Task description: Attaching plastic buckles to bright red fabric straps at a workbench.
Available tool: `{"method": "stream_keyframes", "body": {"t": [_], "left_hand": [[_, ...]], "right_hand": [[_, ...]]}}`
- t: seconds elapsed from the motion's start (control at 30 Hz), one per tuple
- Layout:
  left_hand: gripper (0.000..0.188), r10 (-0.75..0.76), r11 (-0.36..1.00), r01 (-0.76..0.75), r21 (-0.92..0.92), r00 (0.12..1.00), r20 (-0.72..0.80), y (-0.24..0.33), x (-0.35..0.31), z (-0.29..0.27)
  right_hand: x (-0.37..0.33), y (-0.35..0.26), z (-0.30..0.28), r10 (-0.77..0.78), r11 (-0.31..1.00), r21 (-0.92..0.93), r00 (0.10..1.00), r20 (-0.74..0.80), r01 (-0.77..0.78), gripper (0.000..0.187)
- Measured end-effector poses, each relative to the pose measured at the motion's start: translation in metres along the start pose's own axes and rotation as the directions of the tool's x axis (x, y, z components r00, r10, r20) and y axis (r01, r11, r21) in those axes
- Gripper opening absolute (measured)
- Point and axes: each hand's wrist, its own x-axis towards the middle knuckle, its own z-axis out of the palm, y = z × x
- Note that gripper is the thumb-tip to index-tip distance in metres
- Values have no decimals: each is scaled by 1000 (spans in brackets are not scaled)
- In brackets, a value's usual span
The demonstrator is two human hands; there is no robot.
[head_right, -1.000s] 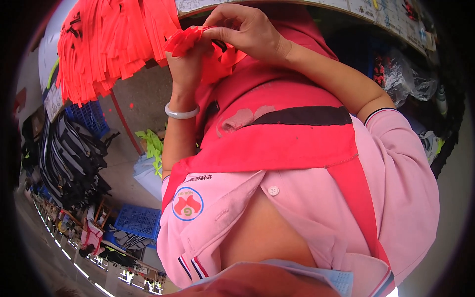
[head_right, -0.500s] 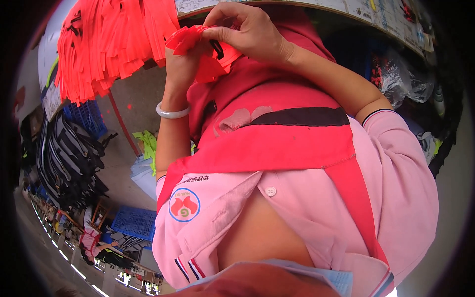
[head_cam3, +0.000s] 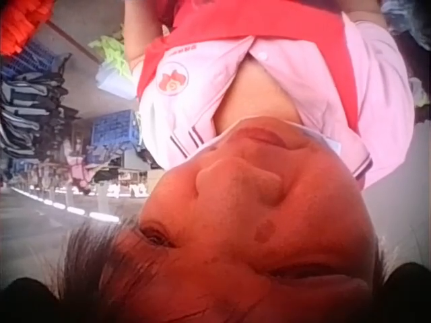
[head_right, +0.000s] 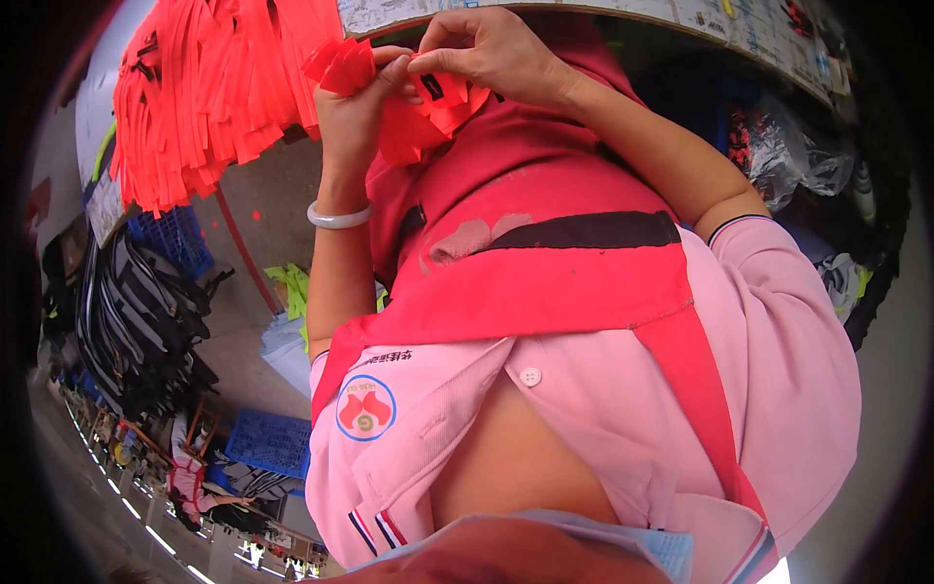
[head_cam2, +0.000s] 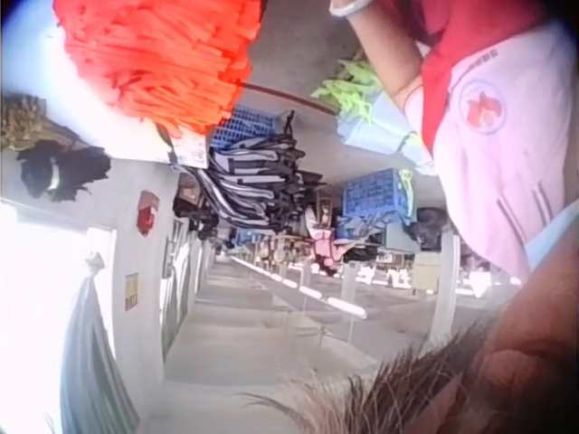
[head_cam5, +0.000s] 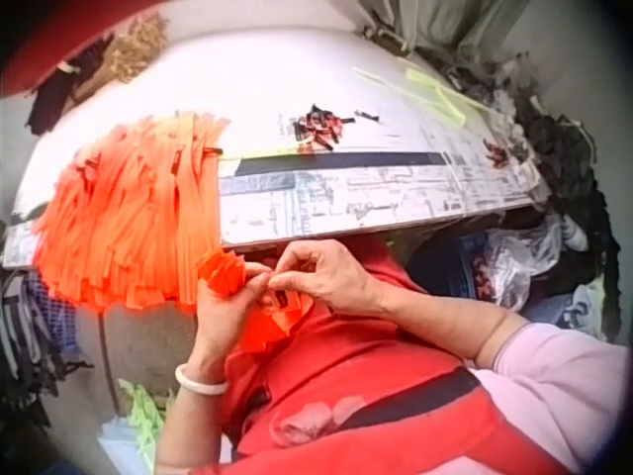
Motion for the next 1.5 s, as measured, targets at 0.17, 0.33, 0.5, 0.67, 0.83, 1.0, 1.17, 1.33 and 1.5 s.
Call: {"method": "stream_keyframes", "body": {"t": [0.17,0.33,0.5,0.67,0.83,1.0,1.17,1.33,1.5], "left_hand": [[18,-369,899,363,-244,929,23,-38,26,10],[19,-497,664,476,-577,857,134,-73,49,28],[13,-579,381,545,-747,770,267,-104,65,33],[11,-594,462,512,-724,785,176,-107,71,38],[14,-546,528,391,-754,836,51,-85,61,48],[9,-174,918,107,-382,974,-145,-45,35,45],[5,-4,972,-39,-232,984,-181,-41,24,32],[2,49,997,-60,-57,982,-180,-27,19,31],[11,-214,814,72,-577,960,-182,-36,15,6]], "right_hand": [[10,29,-18,117,989,-75,986,-123,-127,19],[25,34,-28,191,976,141,963,-190,-166,19],[30,38,-25,-104,935,-354,935,-339,-25,16],[38,46,-19,-361,746,-666,858,-366,30,15],[43,53,-32,-461,726,-670,832,-308,154,15],[20,29,-37,149,988,59,978,-143,-142,19],[13,26,-18,-73,986,-157,996,-55,64,15],[-5,46,-1,-86,996,-34,996,9,86,21],[14,13,-17,-197,833,-497,969,148,245,25]]}}
